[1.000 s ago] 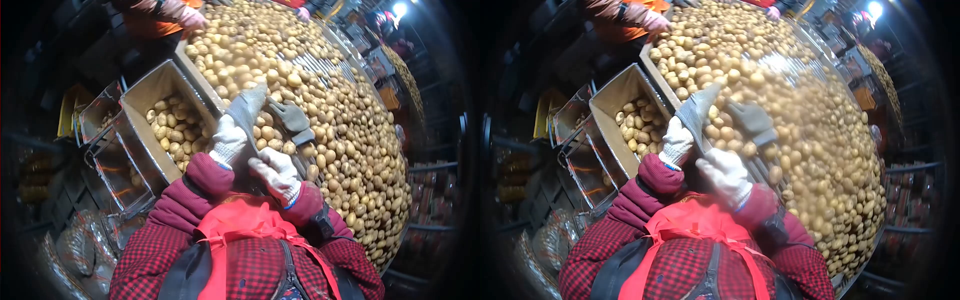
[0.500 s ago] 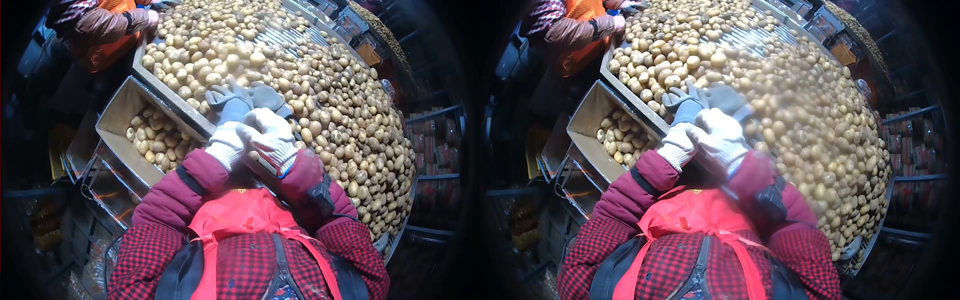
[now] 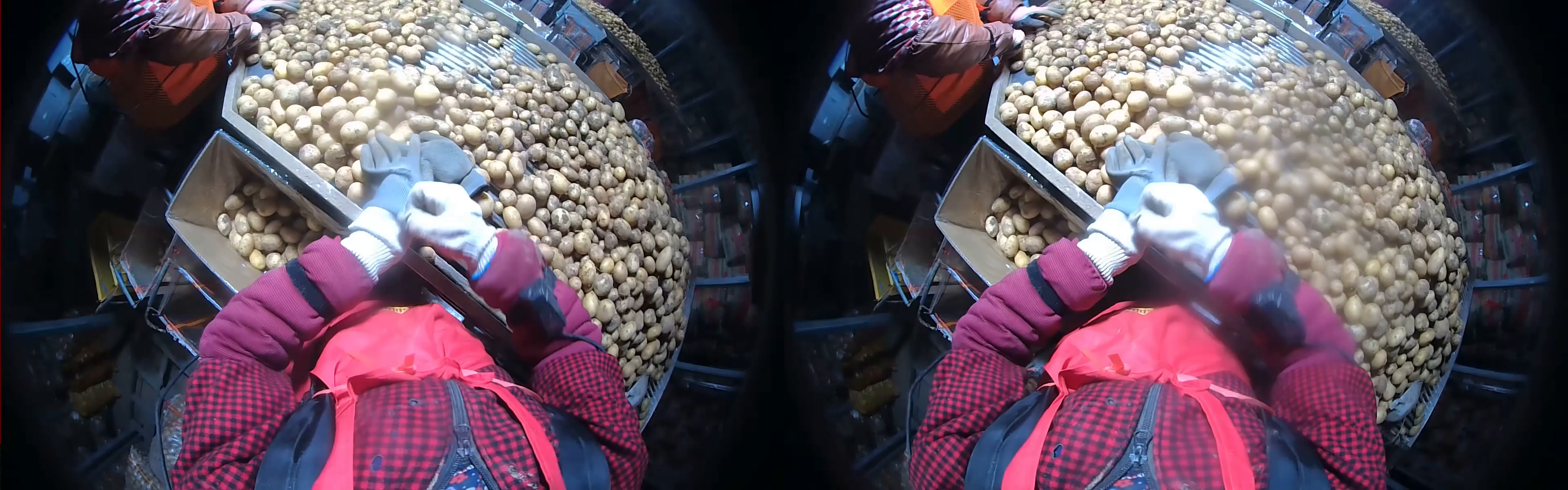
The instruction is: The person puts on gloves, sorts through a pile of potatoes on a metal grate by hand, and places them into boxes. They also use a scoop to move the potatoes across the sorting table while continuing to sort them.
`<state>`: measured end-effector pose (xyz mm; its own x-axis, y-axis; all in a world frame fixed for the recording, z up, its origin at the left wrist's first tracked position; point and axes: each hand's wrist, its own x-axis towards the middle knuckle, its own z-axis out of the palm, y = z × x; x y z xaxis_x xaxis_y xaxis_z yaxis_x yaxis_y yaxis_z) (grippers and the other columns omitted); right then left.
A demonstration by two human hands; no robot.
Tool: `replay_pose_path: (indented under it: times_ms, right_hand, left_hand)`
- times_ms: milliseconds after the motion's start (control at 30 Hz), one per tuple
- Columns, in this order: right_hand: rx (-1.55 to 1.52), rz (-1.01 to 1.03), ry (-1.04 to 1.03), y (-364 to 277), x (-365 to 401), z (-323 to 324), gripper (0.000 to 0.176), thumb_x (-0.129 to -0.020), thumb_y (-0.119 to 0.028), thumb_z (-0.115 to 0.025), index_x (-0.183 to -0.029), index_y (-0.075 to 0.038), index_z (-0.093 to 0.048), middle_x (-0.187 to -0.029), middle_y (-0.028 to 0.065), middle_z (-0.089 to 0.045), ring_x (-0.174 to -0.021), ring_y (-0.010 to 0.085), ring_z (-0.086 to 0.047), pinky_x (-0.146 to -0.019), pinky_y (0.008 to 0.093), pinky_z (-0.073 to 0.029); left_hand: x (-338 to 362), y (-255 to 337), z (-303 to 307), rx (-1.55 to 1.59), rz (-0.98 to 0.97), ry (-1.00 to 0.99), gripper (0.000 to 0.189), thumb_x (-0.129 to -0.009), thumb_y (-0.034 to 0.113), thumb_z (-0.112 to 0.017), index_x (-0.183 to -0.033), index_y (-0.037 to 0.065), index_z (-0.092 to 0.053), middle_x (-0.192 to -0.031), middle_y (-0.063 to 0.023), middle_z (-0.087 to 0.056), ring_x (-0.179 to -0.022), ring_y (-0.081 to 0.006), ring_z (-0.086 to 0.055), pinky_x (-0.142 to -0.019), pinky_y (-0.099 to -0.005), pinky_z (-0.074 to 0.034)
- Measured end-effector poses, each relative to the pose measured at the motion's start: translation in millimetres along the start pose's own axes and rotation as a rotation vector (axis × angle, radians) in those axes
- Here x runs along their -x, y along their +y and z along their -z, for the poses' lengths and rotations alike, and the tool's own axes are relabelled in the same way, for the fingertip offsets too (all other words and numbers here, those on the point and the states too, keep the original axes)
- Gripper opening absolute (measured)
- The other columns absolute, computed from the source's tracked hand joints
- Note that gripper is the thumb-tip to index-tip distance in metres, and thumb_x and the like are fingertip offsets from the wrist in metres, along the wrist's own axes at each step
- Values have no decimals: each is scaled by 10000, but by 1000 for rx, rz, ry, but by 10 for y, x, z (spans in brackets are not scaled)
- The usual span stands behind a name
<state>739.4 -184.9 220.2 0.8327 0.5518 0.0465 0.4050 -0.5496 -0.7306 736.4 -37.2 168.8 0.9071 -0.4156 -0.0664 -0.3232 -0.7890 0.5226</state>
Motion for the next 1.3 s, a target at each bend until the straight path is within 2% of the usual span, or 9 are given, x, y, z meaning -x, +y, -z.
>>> replay_pose_path:
  times_ms: [100, 300, 400, 667, 933, 1033, 1100, 1200, 1300]
  right_hand:
    - [7, 298, 43, -361, 148, -68, 55, -794, -119, -664, -791, -66, -651, -722, 120, -607, -663, 303, -633, -627, 403, -505]
    - [-70, 192, 293, -265, 135, -183, 102, -860, -159, -703, -904, -68, -693, -878, 103, -687, -796, 285, -690, -741, 398, -551]
    - [-331, -213, 291, -144, 190, -202, 373, -886, -290, -809, -1068, -18, -631, -871, 88, -691, -795, 158, -672, -718, 330, -559]
    - [171, -57, 329, -89, 109, -325, 331, -828, -267, -780, -1072, -81, -657, -963, 145, -687, -895, 338, -701, -794, 400, -559]
    - [192, 199, 146, -70, 306, -374, 125, -837, -182, -681, -906, -79, -662, -840, 146, -648, -784, 365, -649, -678, 460, -507]
    - [133, 218, 210, -64, 417, -549, 138, -869, -200, -681, -926, -75, -670, -819, 153, -638, -765, 384, -629, -688, 482, -494]
    - [74, 193, 196, -38, 364, -507, 141, -867, -199, -674, -935, -76, -666, -843, 154, -639, -777, 386, -626, -701, 485, -495]
    - [208, 144, 199, 81, 253, -481, 167, -874, -228, -650, -946, -77, -656, -861, 150, -647, -803, 386, -635, -720, 487, -505]
    - [113, 155, 109, 5, 228, -510, 184, -905, -248, -631, -951, -71, -651, -872, 155, -652, -812, 392, -639, -720, 479, -512]
  left_hand:
    - [-147, -39, 59, 23, 4, 67, 243, -960, 244, -547, -1019, 83, -719, -888, -167, -719, -859, -325, -698, -784, -427, -544]
    - [-2, -609, -306, 46, 46, 120, 187, -908, 221, -625, -984, 77, -715, -881, -167, -706, -846, -323, -689, -766, -427, -542]
    - [-3, -1220, -666, 35, 100, 85, 169, -881, 210, -663, -967, 73, -713, -878, -168, -699, -839, -322, -684, -757, -427, -541]
    - [324, -638, -409, 76, 57, 188, 127, -926, 101, -603, -991, 85, -711, -852, -133, -663, -819, -267, -657, -751, -381, -536]
    - [-404, -600, -66, -132, -2, 691, 499, -943, 160, -634, -1396, -7, -506, -1382, -261, -554, -1242, -347, -578, -1014, -397, -496]
    - [-652, -880, -392, 772, -70, 635, 479, -1020, 216, -517, -1474, 77, -456, -1548, -189, -429, -1404, -313, -446, -1139, -394, -382]
    - [-810, -1133, -691, 910, -139, 595, 449, -1043, 304, -454, -1472, 176, -486, -1583, -106, -422, -1451, -266, -412, -1203, -459, -254]
    - [-964, -1282, -712, 308, -62, 504, 453, -1023, 424, -458, -1445, 285, -543, -1548, -13, -500, -1430, -200, -438, -1237, -595, -100]
    - [-759, -770, -196, 931, 36, 341, 443, -1031, 360, -481, -1450, 218, -502, -1547, -38, -487, -1460, -180, -392, -1247, -538, -151]
